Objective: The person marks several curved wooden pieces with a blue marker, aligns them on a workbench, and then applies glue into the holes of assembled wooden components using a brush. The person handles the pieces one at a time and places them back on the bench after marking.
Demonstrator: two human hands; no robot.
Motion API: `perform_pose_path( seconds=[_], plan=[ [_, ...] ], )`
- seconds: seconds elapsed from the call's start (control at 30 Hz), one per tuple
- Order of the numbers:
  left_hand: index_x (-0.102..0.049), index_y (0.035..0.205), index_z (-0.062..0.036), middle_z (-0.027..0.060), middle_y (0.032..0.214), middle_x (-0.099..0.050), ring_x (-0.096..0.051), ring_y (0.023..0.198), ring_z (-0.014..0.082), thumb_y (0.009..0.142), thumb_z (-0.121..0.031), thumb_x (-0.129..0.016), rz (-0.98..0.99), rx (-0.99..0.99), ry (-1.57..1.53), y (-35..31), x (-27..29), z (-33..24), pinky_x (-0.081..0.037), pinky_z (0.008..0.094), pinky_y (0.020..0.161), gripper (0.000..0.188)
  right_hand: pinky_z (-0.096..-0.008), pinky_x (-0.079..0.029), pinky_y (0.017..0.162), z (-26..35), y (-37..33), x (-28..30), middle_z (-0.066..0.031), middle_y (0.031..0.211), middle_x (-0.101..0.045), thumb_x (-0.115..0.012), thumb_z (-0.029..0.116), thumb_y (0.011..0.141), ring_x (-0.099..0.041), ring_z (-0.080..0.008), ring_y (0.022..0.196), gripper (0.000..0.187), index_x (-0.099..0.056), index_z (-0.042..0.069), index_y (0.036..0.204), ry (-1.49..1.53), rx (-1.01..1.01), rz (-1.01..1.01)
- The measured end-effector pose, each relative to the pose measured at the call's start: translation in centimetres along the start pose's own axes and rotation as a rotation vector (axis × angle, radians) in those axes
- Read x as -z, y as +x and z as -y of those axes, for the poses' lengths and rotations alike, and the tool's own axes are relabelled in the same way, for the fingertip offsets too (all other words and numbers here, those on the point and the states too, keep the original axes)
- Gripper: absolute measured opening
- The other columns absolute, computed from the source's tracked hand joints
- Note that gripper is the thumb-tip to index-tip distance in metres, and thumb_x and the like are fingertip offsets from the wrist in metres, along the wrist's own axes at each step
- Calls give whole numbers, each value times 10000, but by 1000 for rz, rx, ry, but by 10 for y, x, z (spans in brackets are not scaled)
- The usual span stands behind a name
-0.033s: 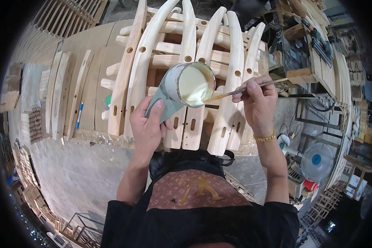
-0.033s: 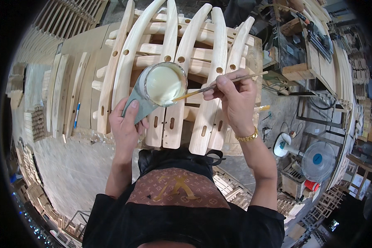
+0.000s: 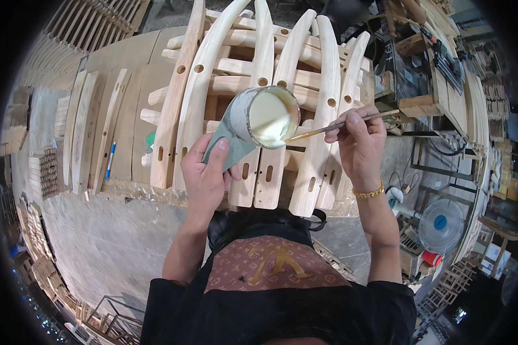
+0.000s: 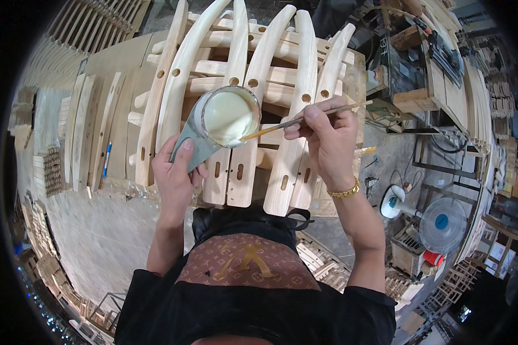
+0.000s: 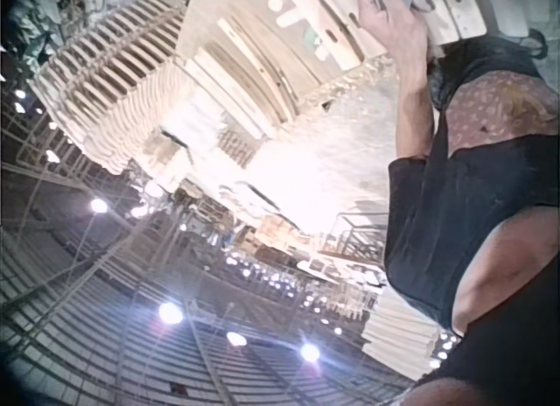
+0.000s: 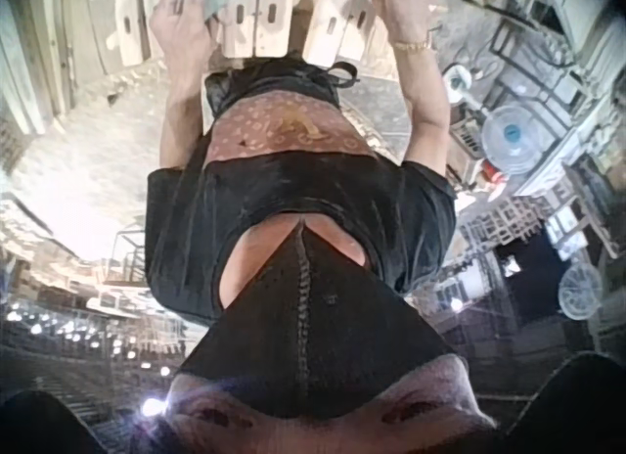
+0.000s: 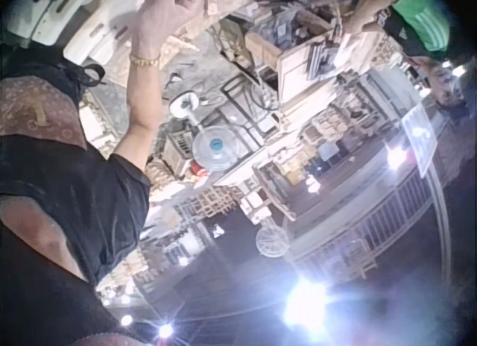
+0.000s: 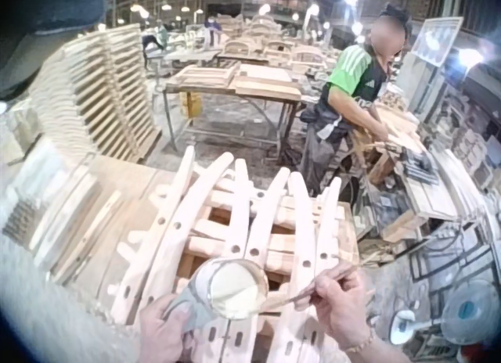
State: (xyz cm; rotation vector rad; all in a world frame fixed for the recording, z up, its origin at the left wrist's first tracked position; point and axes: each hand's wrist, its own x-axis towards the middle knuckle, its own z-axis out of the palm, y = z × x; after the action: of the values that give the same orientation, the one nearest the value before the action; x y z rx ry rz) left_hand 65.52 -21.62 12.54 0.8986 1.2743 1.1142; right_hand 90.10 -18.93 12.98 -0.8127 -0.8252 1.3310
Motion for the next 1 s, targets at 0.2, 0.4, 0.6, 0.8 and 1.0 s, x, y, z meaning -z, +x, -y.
perform_pose_path(
  seconds=[0.2,0.4,0.6,0.8,1.0],
  plan=[
    [-585,948,6,39,530,-558,-403,387,29,942,-237,-524,4,39,-32,4,5,3,-303,177,373,251,-308,-584,723,5,6,-13,-168,889,-637,-556,3,883,-660,-275,883,70,-535,-31,940,160,-191,-156],
    [-586,993,20,47,538,-557,-440,390,45,937,-248,-536,-35,110,-45,6,14,4,-308,175,372,278,-290,-584,621,21,48,-12,-151,814,-647,-589,3,871,-677,-226,697,62,-562,-49,891,-430,337,3],
    [-572,982,13,21,611,-556,-480,426,58,915,-279,-560,-90,76,-115,4,22,4,-291,180,365,300,-237,-557,602,15,89,-27,-96,736,-665,-655,55,843,-671,-139,662,115,-579,-28,867,-1170,443,369],
    [-569,974,17,32,640,-568,-488,433,64,919,-269,-551,-115,78,-139,2,23,3,-309,182,368,292,-216,-530,567,7,97,-38,-83,709,-669,-690,79,815,-672,-118,642,123,-602,-8,820,-1356,497,448],
    [-568,971,11,36,626,-569,-476,426,59,929,-272,-534,-112,91,-132,1,21,0,-307,180,367,288,-222,-518,567,13,102,-44,-65,670,-644,-661,59,833,-651,-118,608,108,-586,-8,795,-1393,478,544]
  ],
)
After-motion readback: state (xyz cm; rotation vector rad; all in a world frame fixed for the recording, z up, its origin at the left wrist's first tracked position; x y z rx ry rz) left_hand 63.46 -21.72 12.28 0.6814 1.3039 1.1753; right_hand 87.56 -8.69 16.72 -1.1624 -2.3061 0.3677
